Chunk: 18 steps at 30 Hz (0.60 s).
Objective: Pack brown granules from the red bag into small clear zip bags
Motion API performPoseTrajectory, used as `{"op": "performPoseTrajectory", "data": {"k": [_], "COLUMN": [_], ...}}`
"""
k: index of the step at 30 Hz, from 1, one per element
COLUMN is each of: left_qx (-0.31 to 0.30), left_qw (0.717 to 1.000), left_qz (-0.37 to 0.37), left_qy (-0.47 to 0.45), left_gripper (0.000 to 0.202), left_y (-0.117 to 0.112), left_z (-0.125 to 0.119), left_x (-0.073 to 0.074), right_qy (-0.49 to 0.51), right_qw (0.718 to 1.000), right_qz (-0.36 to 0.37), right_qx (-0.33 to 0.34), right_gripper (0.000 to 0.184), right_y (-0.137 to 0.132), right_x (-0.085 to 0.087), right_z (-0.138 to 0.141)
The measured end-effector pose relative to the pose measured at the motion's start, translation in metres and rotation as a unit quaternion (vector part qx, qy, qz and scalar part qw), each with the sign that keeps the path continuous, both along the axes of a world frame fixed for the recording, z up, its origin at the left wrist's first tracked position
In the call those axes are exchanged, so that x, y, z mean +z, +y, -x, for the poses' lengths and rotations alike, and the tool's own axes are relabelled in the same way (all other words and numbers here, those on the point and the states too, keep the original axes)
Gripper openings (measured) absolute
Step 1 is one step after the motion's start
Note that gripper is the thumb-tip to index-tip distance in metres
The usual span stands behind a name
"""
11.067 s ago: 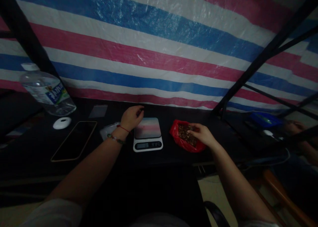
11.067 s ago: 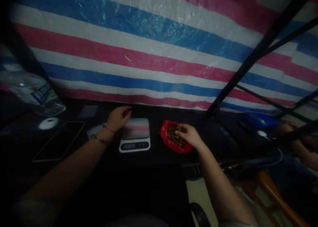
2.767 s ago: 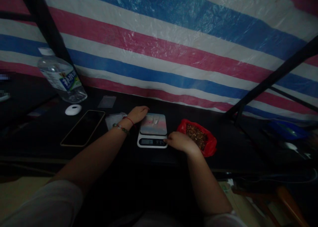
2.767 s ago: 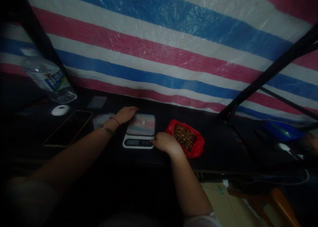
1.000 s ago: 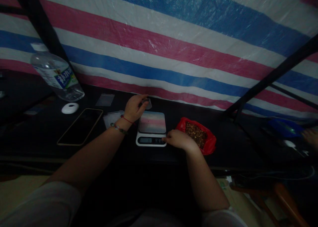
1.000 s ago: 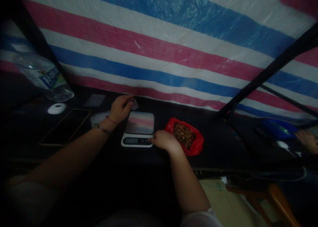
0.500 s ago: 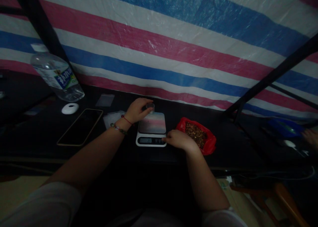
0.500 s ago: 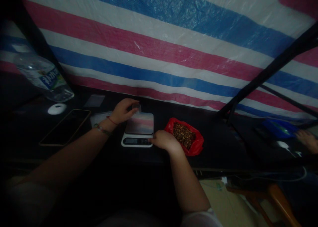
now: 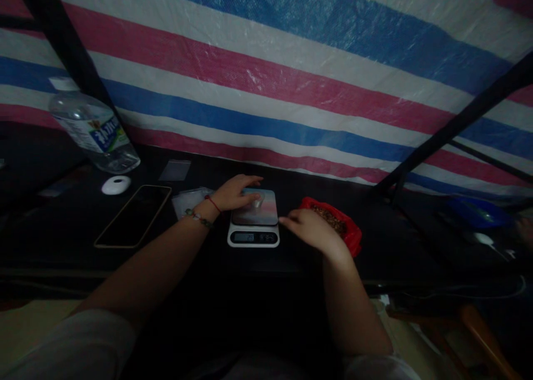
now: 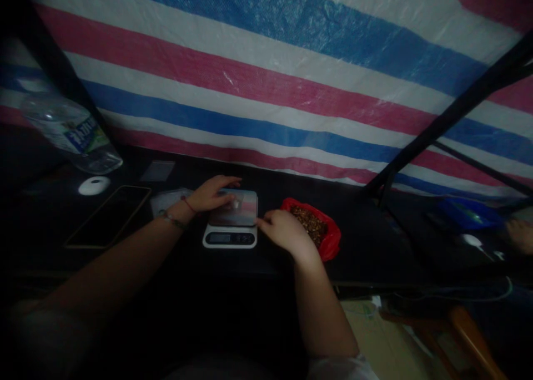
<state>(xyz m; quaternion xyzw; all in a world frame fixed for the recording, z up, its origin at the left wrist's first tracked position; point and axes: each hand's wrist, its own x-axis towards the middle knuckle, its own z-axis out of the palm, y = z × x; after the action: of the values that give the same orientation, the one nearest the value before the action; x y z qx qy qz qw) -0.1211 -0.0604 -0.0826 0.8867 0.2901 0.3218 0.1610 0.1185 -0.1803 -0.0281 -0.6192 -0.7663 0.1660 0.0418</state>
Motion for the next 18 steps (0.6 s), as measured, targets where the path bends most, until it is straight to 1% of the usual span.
{"op": "performPoseTrajectory", "data": {"k": [2, 3, 4, 5, 6, 7, 9, 11, 13, 15, 18], "left_qx": [0.012, 0.018, 0.022, 0.026, 0.029, 0.031, 0.033, 0.036, 0.045, 0.054, 0.055], "left_qw": [1.000, 1.000, 1.000, 1.000, 1.000, 0.999, 0.999, 0.999, 0.999, 0.998, 0.998], "left_qz": [-0.003, -0.005, -0.007, -0.008, -0.009, -0.009, -0.012, -0.016, -0.016, -0.016, -0.018], "left_qy": [-0.006, -0.007, -0.008, -0.008, -0.007, -0.005, 0.001, 0.005, 0.006, 0.000, -0.015], "left_gripper": [0.048, 0.046, 0.044, 0.043, 0.042, 0.042, 0.042, 0.043, 0.043, 0.042, 0.040], "left_y": [0.002, 0.002, 0.003, 0.004, 0.005, 0.006, 0.007, 0.008, 0.008, 0.009, 0.011], "left_z": [0.001, 0.000, 0.000, -0.001, -0.001, -0.002, -0.002, -0.001, 0.000, 0.001, 0.003], "left_x": [-0.001, -0.001, -0.002, -0.003, -0.003, -0.004, -0.005, -0.005, -0.006, -0.007, -0.008], "right_qy": [0.019, 0.015, 0.005, -0.007, -0.017, -0.018, -0.004, 0.013, 0.018, 0.017, 0.010], "right_qw": [0.995, 0.992, 0.991, 0.991, 0.992, 0.993, 0.994, 0.996, 0.997, 0.997, 0.997], "right_qz": [-0.075, -0.096, -0.091, -0.071, -0.032, 0.004, 0.051, 0.058, 0.042, 0.024, 0.000], "right_qx": [-0.061, -0.085, -0.102, -0.115, -0.118, -0.114, -0.093, -0.068, -0.061, -0.067, -0.073], "right_gripper": [0.040, 0.035, 0.031, 0.029, 0.030, 0.034, 0.046, 0.057, 0.064, 0.062, 0.054], "right_y": [0.000, 0.000, 0.001, 0.003, 0.005, 0.007, 0.012, 0.018, 0.026, 0.036, 0.056], "right_x": [0.012, 0.015, 0.016, 0.014, 0.011, 0.005, -0.007, -0.018, -0.027, -0.033, -0.037], "right_z": [-0.023, -0.037, -0.052, -0.066, -0.079, -0.090, -0.103, -0.104, -0.098, -0.088, -0.077]}}
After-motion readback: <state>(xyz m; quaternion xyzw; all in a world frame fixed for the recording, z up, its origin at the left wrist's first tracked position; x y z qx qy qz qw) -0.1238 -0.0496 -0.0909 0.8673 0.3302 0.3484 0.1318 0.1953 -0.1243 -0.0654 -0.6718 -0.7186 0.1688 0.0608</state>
